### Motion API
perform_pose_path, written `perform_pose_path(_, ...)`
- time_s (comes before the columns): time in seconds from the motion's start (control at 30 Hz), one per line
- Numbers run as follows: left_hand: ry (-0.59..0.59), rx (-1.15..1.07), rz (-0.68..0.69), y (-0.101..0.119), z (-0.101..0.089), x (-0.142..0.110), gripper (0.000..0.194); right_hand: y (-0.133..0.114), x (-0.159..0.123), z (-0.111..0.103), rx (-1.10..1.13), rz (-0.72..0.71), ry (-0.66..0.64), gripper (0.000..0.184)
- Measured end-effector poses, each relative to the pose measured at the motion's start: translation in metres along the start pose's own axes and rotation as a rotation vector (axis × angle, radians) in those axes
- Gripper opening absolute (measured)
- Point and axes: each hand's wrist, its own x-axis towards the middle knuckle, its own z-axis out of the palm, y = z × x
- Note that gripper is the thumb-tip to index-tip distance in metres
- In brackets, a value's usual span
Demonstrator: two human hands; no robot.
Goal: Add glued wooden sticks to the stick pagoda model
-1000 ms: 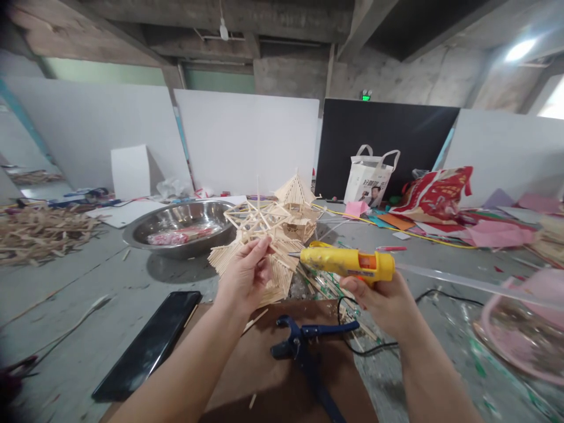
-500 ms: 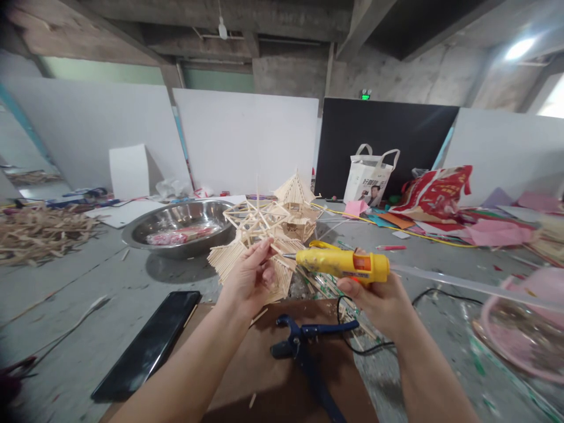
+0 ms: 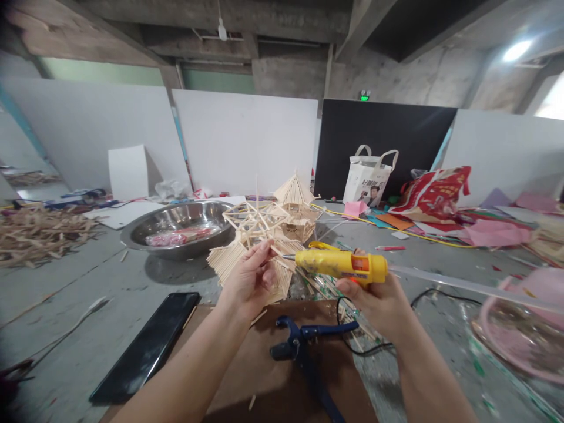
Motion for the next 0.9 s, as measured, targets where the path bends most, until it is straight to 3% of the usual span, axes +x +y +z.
perform_pose_path(0.9,0.005,0.015,0.002,0.0001,-0.0002,0.0003,0.026,0.0024,-0.0015,0.0000,-0.012,0.063,0.032,0.026)
